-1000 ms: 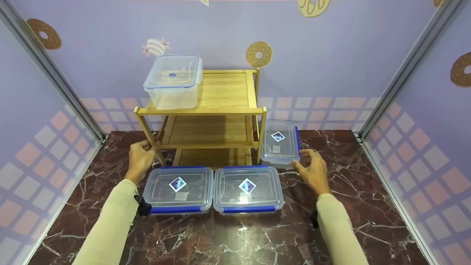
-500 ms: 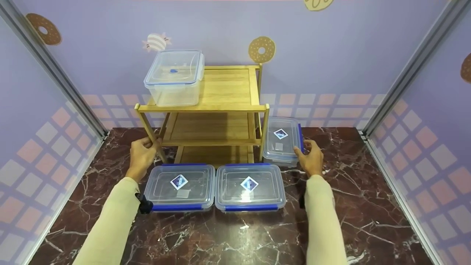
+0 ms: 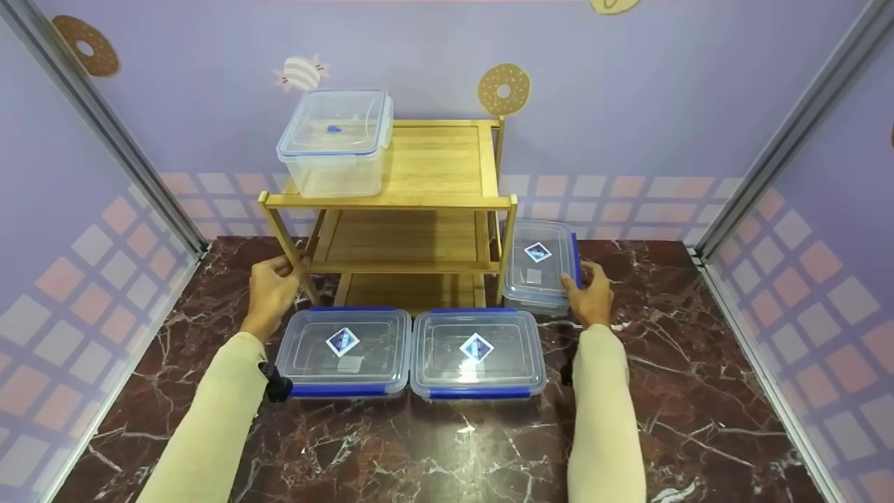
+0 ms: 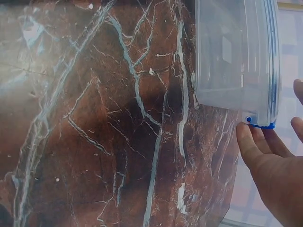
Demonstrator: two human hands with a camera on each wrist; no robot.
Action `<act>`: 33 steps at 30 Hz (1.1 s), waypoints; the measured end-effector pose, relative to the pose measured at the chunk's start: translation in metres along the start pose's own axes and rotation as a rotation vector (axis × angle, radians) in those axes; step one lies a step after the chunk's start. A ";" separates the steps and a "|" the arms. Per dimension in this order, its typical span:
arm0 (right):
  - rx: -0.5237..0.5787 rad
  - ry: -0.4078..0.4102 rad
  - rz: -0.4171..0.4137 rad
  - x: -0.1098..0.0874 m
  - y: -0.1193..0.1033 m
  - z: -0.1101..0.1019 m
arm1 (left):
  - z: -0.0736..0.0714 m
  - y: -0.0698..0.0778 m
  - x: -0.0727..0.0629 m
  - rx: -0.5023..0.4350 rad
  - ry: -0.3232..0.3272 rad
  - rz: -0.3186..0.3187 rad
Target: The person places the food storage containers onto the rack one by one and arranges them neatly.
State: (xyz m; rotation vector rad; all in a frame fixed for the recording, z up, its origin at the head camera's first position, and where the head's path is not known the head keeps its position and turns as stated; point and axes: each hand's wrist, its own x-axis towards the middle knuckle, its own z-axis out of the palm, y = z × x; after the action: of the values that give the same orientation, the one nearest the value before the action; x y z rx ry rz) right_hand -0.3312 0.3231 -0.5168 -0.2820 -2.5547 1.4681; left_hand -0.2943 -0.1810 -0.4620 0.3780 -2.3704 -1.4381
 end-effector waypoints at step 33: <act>0.295 -0.430 0.196 0.001 0.006 -0.015 | -0.001 0.004 -0.001 -0.024 0.003 -0.008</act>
State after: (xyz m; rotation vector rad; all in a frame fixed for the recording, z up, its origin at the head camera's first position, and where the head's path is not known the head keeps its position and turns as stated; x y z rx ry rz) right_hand -0.3283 0.3386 -0.5143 -0.1934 -2.6216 2.1568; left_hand -0.2933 -0.1796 -0.4586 0.3832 -2.3491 -1.4671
